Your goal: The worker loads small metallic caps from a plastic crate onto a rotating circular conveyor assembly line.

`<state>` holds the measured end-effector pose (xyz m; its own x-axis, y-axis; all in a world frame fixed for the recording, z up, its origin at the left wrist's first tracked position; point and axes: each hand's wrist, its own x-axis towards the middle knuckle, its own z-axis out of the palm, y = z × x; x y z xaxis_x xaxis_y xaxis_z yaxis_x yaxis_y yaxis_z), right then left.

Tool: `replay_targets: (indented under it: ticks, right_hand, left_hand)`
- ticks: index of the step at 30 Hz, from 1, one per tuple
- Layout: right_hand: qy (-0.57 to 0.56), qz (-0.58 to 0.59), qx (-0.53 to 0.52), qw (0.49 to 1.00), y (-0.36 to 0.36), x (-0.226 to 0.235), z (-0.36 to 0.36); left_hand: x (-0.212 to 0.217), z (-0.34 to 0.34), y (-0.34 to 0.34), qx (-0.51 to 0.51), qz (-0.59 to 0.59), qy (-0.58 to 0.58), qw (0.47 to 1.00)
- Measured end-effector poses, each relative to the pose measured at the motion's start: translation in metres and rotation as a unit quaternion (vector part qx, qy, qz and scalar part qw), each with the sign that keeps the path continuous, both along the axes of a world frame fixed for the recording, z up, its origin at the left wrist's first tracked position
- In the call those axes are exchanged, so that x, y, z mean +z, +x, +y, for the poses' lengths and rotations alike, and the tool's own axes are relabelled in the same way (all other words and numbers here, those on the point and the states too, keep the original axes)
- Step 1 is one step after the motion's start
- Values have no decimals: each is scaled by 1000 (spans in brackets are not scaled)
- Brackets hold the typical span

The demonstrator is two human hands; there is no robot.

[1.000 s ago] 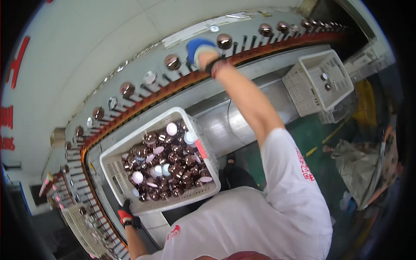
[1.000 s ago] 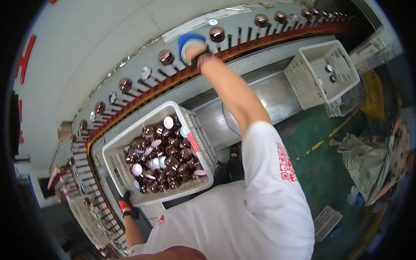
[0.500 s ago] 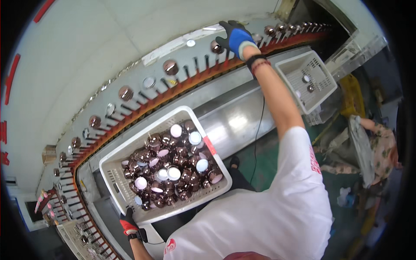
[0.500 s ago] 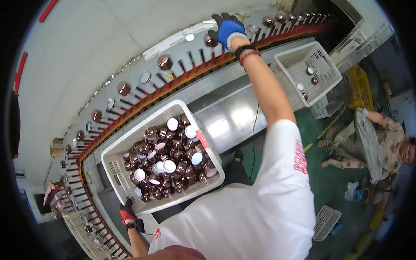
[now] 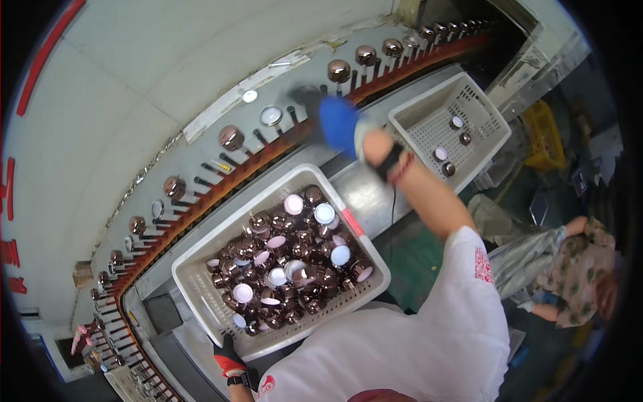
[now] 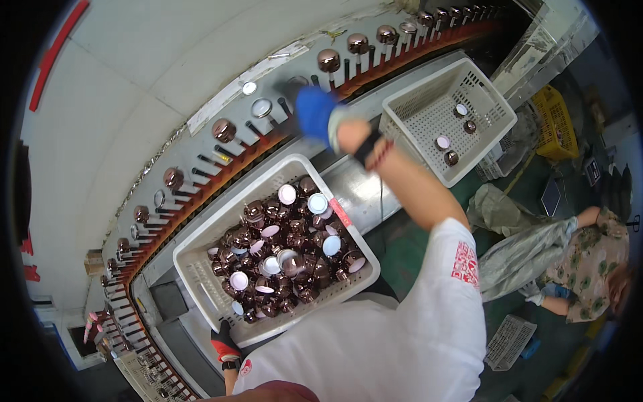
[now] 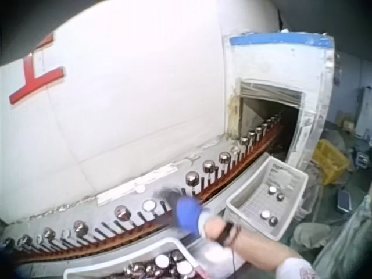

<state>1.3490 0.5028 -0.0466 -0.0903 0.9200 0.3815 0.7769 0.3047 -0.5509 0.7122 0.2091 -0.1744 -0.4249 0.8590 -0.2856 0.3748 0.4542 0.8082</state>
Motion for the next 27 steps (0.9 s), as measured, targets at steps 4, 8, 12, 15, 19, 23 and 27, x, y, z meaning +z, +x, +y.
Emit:
replay_targets:
  ticks: [4,8,12,15,19,23,27]
  right_hand:
    - [32,-157,-252,955,187,-10,94]
    - [-119,-153,-204,960,203,-48,101]
    - [-22,-133,-119,984,78,-22,-21]
    - [17,-54,132,990,81,-51,-63]
    - [78,-59,-184,978,220,-5,21]
    - [52,-131,-394,908,366,-45,91]
    - [-148,-105,-300,936,390,-98,124]
  left_hand:
    - [-12,-10,45,9,-22,10,1000]
    - [-34,-12,56,5,11,-3,1000]
    - [-31,-23,62,28,14,2,1000]
    - [-41,-17,83,20,0,-11,1000]
    - [-42,-18,85,29,8,-7,1000]
    - [-11,-46,82,33,-1,-28,999]
    - [-29,-58,83,19,24,-73,997]
